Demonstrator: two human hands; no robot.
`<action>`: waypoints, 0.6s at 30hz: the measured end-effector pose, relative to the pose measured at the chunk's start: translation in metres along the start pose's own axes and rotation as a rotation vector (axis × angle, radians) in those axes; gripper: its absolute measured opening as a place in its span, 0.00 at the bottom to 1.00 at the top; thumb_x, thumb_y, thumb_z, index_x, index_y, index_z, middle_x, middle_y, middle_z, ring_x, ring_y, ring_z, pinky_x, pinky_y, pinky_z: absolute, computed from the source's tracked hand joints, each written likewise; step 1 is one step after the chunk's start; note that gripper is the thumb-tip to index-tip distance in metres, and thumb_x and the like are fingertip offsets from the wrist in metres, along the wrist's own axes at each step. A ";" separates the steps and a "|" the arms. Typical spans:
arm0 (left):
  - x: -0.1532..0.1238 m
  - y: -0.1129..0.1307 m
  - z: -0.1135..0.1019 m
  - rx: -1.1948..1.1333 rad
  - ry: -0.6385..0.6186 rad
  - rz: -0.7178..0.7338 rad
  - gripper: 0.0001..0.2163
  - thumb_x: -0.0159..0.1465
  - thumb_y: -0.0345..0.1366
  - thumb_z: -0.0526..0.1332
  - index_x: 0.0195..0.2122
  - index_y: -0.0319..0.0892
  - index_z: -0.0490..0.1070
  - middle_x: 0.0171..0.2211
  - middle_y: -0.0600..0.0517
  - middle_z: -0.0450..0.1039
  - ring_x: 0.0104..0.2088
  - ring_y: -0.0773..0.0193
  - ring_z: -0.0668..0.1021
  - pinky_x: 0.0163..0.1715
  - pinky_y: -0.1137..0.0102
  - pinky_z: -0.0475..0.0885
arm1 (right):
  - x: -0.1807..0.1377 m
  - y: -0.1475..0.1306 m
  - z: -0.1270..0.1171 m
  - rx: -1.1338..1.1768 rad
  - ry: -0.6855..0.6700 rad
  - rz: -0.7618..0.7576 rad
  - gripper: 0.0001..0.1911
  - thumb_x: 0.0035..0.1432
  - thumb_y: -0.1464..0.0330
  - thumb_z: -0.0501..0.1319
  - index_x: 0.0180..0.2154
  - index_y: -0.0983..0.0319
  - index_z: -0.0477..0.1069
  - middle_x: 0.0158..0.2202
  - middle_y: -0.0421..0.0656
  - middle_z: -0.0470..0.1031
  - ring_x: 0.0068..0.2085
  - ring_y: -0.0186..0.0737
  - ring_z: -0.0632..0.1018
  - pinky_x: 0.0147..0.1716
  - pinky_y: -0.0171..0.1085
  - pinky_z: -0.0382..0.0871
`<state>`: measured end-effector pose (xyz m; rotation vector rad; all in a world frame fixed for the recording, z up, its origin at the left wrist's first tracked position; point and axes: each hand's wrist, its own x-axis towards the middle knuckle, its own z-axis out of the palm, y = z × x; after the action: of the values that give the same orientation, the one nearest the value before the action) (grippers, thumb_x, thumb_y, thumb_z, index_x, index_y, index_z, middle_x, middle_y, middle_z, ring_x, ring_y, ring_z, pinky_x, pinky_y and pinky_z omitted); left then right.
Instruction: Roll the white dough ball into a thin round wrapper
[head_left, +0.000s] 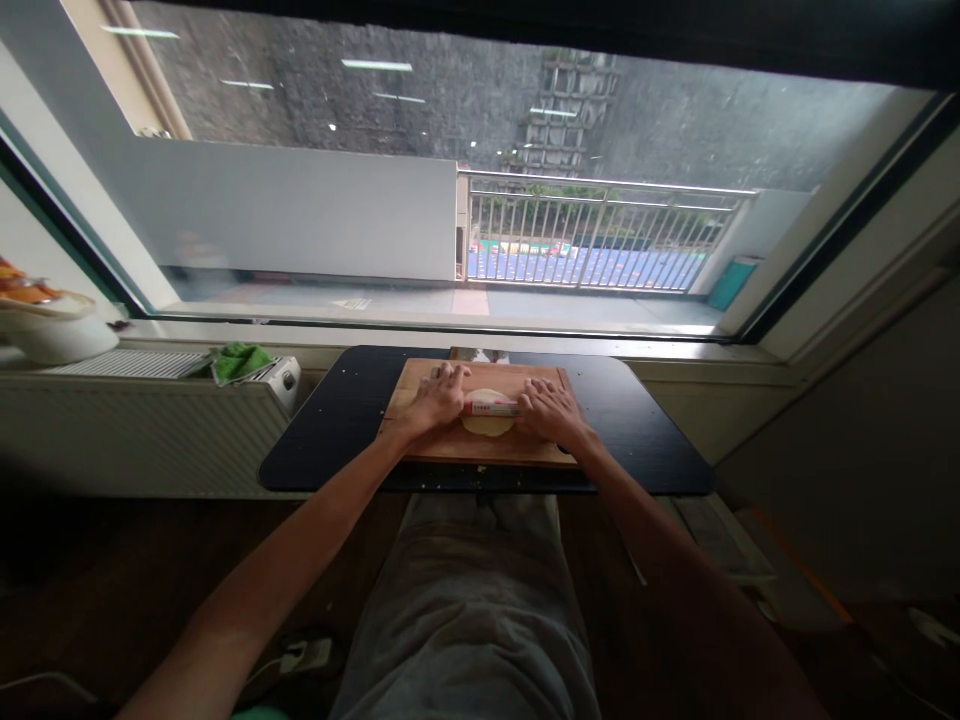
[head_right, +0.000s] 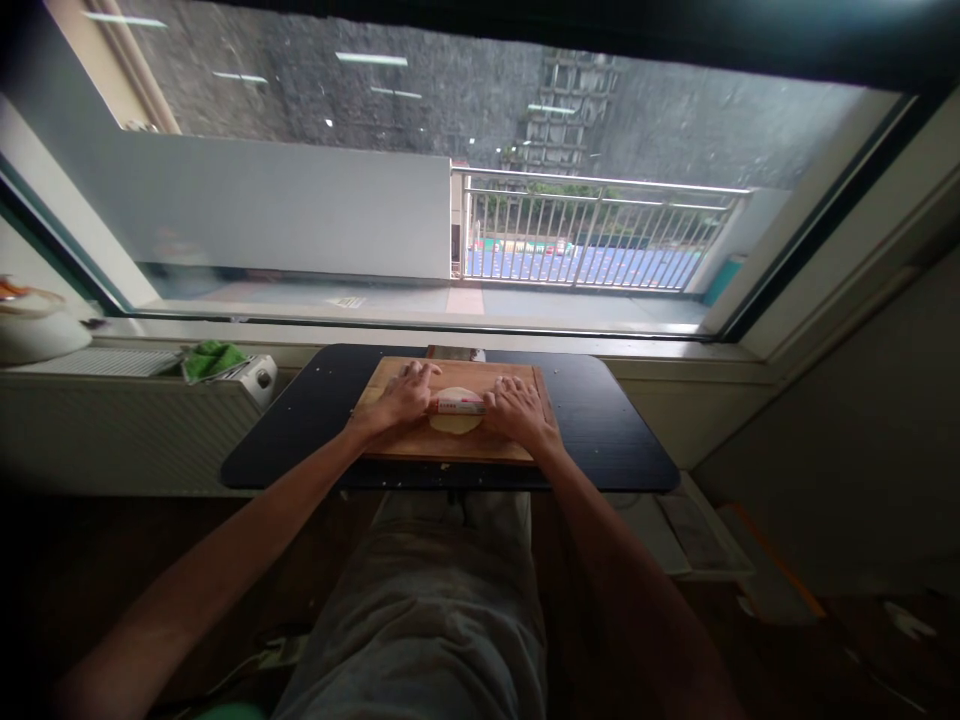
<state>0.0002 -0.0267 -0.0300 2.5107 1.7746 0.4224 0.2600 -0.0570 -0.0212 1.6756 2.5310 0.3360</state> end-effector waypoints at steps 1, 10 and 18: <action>-0.001 0.001 -0.002 0.005 -0.003 -0.011 0.21 0.77 0.37 0.52 0.70 0.45 0.63 0.67 0.36 0.67 0.65 0.43 0.72 0.63 0.48 0.72 | 0.002 0.000 0.001 0.010 0.006 0.013 0.27 0.78 0.68 0.49 0.71 0.66 0.69 0.78 0.60 0.63 0.77 0.59 0.65 0.75 0.58 0.58; 0.035 -0.001 -0.007 0.022 0.032 -0.172 0.19 0.74 0.34 0.53 0.64 0.44 0.71 0.64 0.36 0.71 0.65 0.41 0.72 0.63 0.47 0.70 | 0.030 0.002 -0.011 0.164 0.042 0.209 0.29 0.80 0.60 0.45 0.75 0.58 0.64 0.72 0.55 0.72 0.72 0.59 0.70 0.71 0.58 0.61; 0.069 -0.003 -0.004 -0.029 0.046 -0.234 0.18 0.75 0.35 0.53 0.61 0.45 0.75 0.66 0.36 0.73 0.66 0.40 0.74 0.63 0.43 0.72 | 0.075 0.016 -0.004 0.301 0.064 0.313 0.27 0.80 0.57 0.45 0.70 0.54 0.67 0.68 0.52 0.74 0.66 0.57 0.73 0.64 0.55 0.67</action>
<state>0.0178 0.0382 -0.0134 2.2540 2.0322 0.4922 0.2440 0.0171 -0.0096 2.2121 2.4584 0.0260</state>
